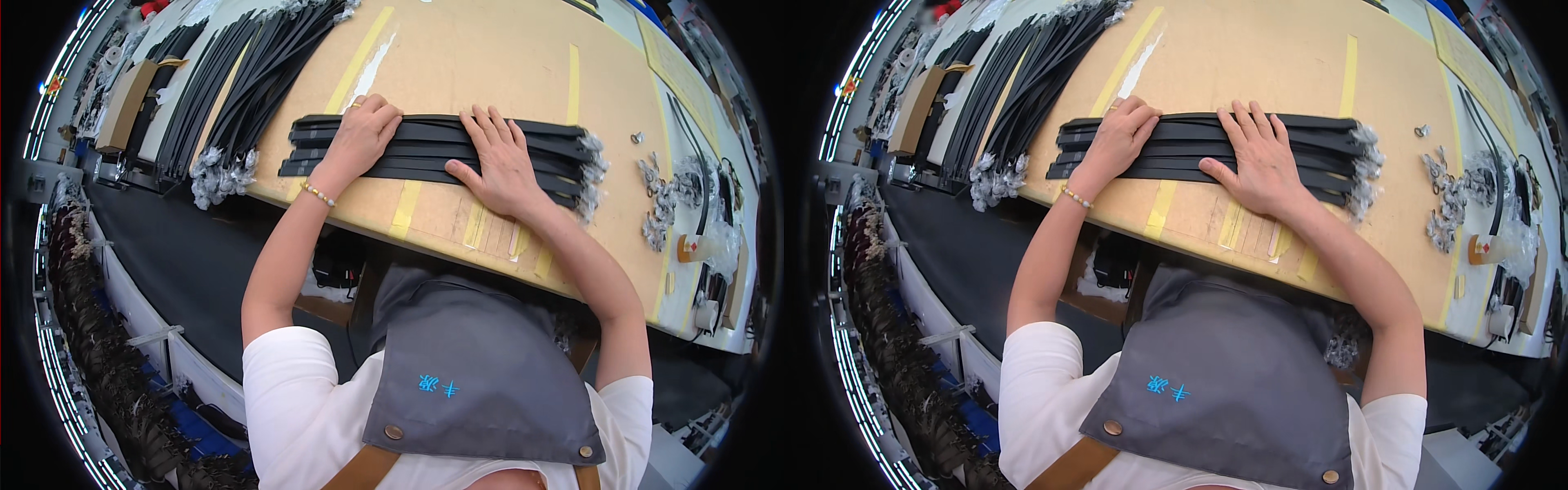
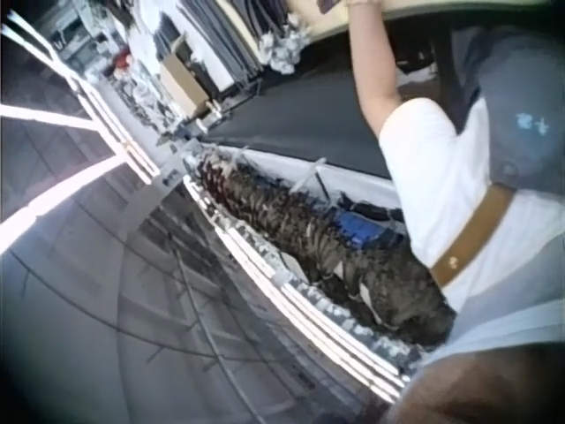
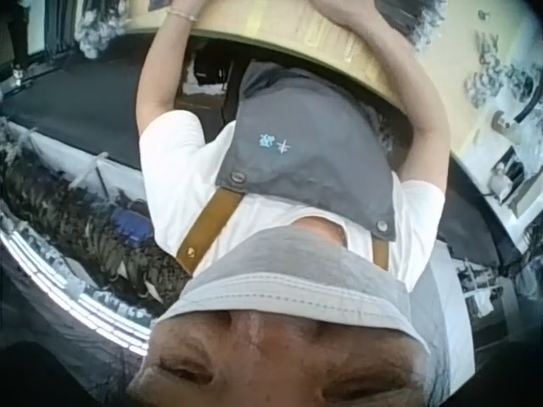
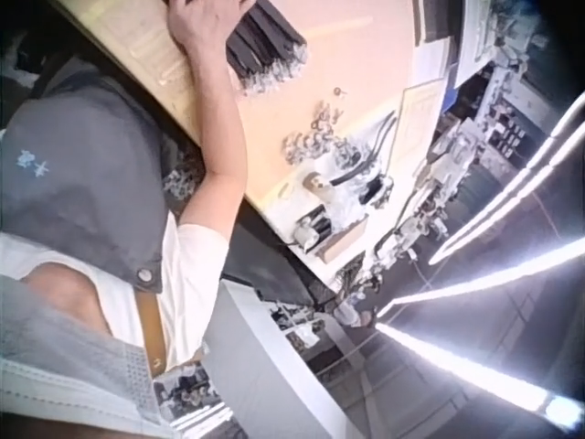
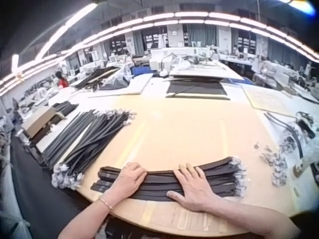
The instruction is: The worker is attaching metal rings and buckles to black leather or synthetic straps at a workshop table.
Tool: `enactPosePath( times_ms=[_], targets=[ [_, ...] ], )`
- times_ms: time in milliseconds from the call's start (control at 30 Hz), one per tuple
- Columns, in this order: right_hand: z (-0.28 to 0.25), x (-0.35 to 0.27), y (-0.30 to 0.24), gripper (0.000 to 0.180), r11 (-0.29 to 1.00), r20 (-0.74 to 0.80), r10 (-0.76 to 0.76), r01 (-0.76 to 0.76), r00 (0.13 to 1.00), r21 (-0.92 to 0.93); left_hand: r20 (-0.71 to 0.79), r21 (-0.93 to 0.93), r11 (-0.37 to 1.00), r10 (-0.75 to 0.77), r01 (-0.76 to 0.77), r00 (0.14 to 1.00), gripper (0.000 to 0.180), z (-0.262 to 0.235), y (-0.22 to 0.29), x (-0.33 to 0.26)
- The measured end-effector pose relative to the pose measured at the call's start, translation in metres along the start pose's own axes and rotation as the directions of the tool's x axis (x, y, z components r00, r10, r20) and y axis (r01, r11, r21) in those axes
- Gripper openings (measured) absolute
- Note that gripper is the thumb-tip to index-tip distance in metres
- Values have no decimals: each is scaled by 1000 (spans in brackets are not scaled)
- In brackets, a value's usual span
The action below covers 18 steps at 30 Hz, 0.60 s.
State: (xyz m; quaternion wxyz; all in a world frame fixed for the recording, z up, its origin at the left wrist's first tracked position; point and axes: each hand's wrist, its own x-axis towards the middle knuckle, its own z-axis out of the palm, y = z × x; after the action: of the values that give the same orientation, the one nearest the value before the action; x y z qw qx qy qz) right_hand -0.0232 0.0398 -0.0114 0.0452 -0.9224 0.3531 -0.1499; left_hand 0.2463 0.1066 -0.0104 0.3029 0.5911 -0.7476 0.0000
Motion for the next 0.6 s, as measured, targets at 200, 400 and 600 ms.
enactPosePath(
  times_ms=[200, 400, 600],
  targets=[
    [-9, 22, 39, 72, 892, 115, -441, 421, 890, 163, 69, 197, 959, -219, 202, 973, 20, -27, 79, -63],
    [-10, 31, 52, 68, 737, 126, -665, 619, 737, 269, 414, 79, 800, -569, 595, 710, 26, -83, 125, -108],
    [-9, 32, 54, 65, 731, 92, -668, 630, 738, 261, 821, -386, 255, -344, 886, 457, 55, -47, 64, -137]
  ],
)
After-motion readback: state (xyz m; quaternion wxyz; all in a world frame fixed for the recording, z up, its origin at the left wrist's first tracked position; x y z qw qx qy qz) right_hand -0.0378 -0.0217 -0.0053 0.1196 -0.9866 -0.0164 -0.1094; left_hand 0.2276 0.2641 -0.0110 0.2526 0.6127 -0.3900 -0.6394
